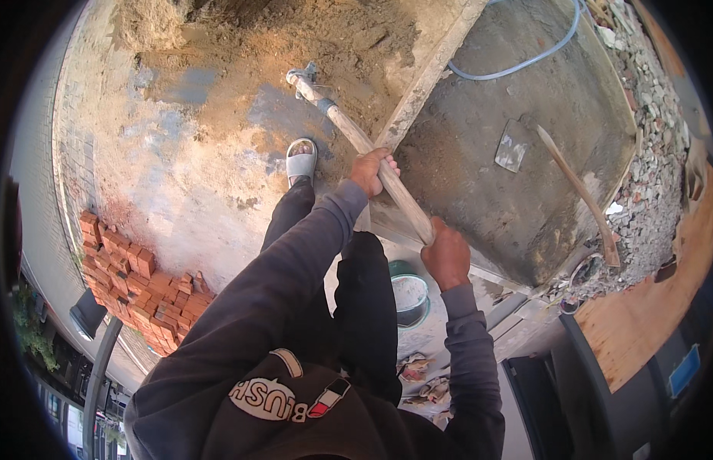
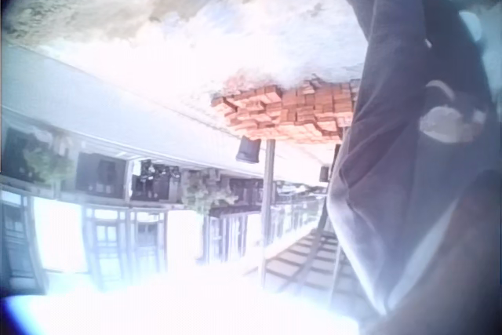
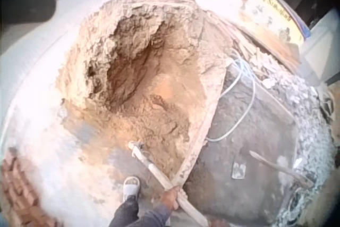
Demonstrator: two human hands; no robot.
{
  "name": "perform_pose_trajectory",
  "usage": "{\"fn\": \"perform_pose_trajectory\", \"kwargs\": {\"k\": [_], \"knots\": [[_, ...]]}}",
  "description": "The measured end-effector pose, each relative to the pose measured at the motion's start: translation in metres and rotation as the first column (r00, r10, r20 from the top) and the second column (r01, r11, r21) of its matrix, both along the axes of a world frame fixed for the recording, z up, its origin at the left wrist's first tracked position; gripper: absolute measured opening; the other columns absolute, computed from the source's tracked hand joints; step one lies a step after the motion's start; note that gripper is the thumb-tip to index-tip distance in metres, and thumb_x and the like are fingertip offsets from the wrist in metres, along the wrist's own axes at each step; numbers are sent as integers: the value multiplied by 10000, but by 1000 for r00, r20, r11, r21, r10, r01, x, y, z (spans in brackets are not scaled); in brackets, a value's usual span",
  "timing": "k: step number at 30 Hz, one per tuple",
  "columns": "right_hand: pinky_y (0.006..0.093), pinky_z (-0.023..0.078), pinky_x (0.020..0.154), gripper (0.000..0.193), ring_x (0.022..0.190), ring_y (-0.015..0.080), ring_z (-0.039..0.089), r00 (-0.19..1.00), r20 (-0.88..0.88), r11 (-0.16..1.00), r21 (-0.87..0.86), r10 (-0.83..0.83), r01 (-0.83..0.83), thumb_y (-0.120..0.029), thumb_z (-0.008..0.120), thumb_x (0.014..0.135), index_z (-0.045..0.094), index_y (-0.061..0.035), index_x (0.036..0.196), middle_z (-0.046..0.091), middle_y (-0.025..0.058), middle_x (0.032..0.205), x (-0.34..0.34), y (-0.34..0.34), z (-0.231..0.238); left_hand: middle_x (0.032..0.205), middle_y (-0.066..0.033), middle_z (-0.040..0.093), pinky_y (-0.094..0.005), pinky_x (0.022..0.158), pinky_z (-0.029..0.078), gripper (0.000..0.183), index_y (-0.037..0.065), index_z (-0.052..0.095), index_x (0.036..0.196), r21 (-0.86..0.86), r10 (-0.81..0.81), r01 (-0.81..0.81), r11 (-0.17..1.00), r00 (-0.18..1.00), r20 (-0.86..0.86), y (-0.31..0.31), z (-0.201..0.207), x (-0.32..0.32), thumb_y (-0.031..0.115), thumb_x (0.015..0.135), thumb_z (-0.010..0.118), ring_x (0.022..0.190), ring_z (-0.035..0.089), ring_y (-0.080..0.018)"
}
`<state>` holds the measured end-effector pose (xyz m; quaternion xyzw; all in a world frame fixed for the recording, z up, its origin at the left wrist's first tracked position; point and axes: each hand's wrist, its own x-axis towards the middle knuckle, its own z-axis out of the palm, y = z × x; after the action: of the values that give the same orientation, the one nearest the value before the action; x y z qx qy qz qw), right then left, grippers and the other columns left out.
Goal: The person uses a hoe to dig into a pile of sand on a construction site. They repeatedly strike the ground and pull the sand towards themselves, breaking up the pile and moving it within a confined area.
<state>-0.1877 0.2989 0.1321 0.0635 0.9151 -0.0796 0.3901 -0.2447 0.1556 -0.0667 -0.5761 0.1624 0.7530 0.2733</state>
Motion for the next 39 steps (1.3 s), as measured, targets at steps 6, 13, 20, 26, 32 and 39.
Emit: {"fn": "perform_pose_trajectory", "kwargs": {"k": [6, 13, 20, 26, 32, 39], "knots": [[540, 494, 705, 382, 782, 457, 638, 989, 79, 981, -140, -123, 133, -75, 654, 671, 530, -56, 1032, 648, 242, 762, 47, -20, -6, 766, -101, 582, -440, 537, 556, 168, -2, 568, 943, -6, -175, 175, 984, 984, -10, -10, -23, 24, 100, 850, 664, 610, 605, -253], [541, 492, 719, 406, 790, 477, 630, 956, 174, 952, -154, -236, 263, -116, 675, 657, 520, -9, 1016, 641, 277, 771, 59, -70, 17, 752, -84, 567, -405, 548, 538, 132, 14, 563, 886, -3, -331, 331, 944, 944, 13, -49, 2, 33, 105, 863, 656, 621, 593, -232], [534, 499, 730, 435, 804, 489, 633, 959, 214, 958, -175, -188, 227, -125, 701, 654, 519, 26, 1018, 633, 298, 784, 37, -89, 68, 760, -97, 582, -405, 605, 549, 139, 3, 573, 922, 204, -185, 181, 962, 983, -3, -70, 14, 49, 103, 872, 657, 634, 596, -234], [460, 487, 708, 419, 773, 442, 633, 934, 267, 893, -321, -236, 317, -138, 717, 658, 548, 39, 997, 618, 270, 777, 3, -95, 135, 824, -116, 603, -441, 719, 554, 262, 5, 582, 948, 227, -115, 140, 964, 986, -121, -86, 82, 36, 233, 893, 697, 748, 623, -259], [368, 473, 691, 478, 690, 292, 573, 854, 406, 814, -339, -326, 471, -100, 720, 659, 553, 28, 1088, 575, 181, 748, -13, -73, 223, 1097, -221, 552, -562, 976, 476, 688, -45, 488, 1133, 328, 132, -69, 942, 976, -173, -105, 149, 25, 554, 853, 680, 1073, 580, -388], [329, 481, 723, 548, 741, 174, 577, 697, 576, 682, -301, -427, 667, -70, 750, 653, 551, 15, 1156, 592, 127, 773, 28, -11, 304, 869, -95, 585, -420, 720, 548, 502, 36, 550, 997, 269, 213, -132, 954, 930, -300, -122, 143, -11, 499, 865, 694, 769, 597, -252]]}}
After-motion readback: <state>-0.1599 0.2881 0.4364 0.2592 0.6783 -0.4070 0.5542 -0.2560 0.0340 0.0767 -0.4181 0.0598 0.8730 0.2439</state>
